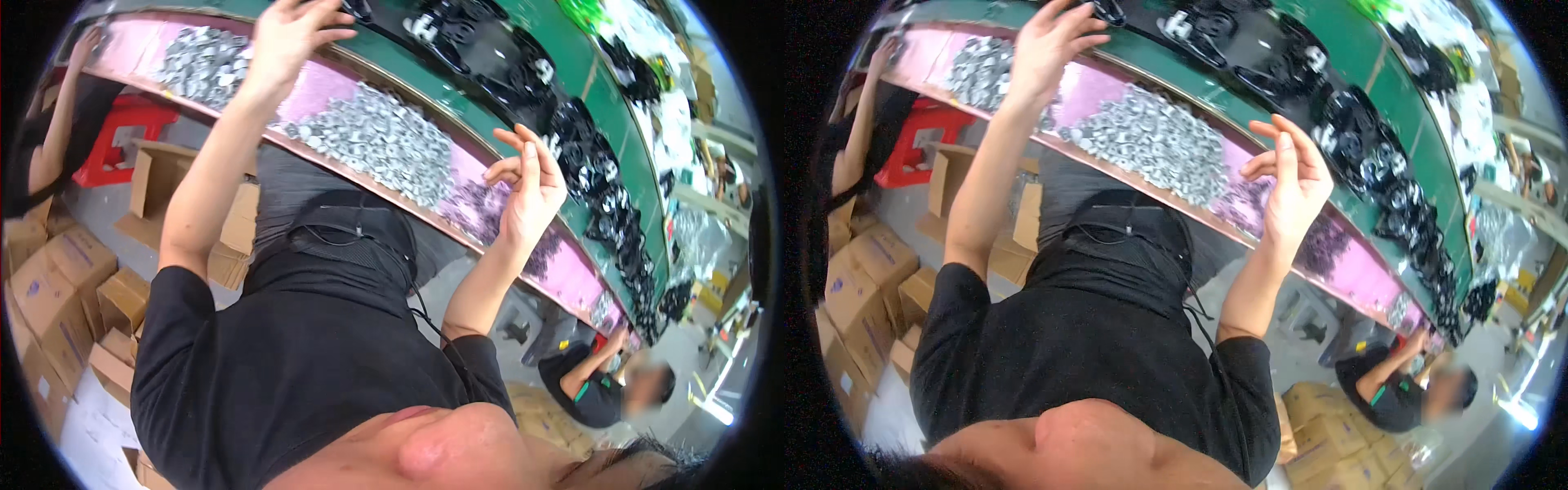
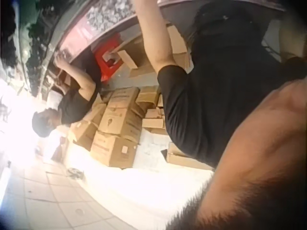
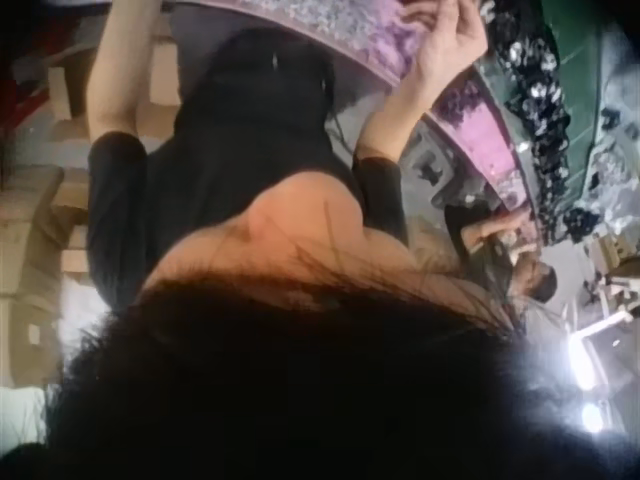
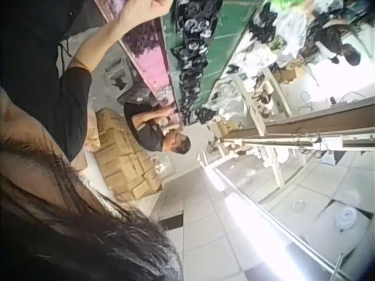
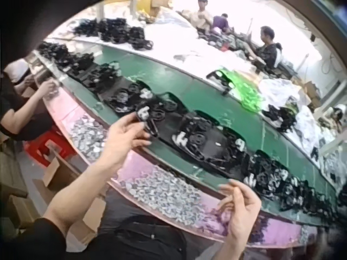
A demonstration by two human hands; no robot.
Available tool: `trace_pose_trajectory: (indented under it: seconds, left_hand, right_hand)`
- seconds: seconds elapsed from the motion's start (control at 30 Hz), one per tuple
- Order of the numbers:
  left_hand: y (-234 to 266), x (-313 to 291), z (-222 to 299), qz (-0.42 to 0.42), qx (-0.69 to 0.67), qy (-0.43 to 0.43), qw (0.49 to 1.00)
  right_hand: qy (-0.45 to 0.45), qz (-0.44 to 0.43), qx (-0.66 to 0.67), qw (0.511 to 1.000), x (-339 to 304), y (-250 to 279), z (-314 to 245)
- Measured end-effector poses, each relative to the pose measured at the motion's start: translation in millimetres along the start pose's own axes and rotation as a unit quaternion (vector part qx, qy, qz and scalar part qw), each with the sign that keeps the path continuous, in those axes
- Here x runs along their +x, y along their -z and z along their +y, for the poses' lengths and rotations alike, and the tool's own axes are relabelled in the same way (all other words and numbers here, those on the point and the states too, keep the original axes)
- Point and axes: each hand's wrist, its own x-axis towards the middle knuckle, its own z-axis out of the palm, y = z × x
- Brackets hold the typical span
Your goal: Assembling game controllers by placing buttons and internal components into plastic housings on an assembly line.
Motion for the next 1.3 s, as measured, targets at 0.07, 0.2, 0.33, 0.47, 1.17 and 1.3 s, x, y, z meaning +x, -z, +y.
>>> trace_pose_trajectory:
  seconds: [0.07,0.2,0.33,0.47,1.17,1.3]
  left_hand:
    - [8,-16,7,-0.017,0.041,-0.006,0.999]
    - [30,-46,11,-0.072,0.093,-0.043,0.992]
    - [49,-57,2,-0.079,0.12,-0.018,0.989]
    - [51,-63,5,-0.099,0.148,0.003,0.984]
    - [77,-64,-11,-0.285,0.661,-0.108,0.686]
    - [77,-59,-23,-0.319,0.652,-0.088,0.682]
  right_hand:
    - [0.018,0.082,-0.08,0.993,-1,26,0]
    - [0.017,0.122,-0.344,0.931,-15,68,23]
    - [0.038,-0.014,-0.583,0.811,-27,58,44]
    - [-0.023,-0.089,-0.602,0.793,-29,30,60]
    - [-0.052,0.01,-0.485,0.873,-24,20,63]
    - [-0.038,0.022,-0.39,0.92,-23,8,61]
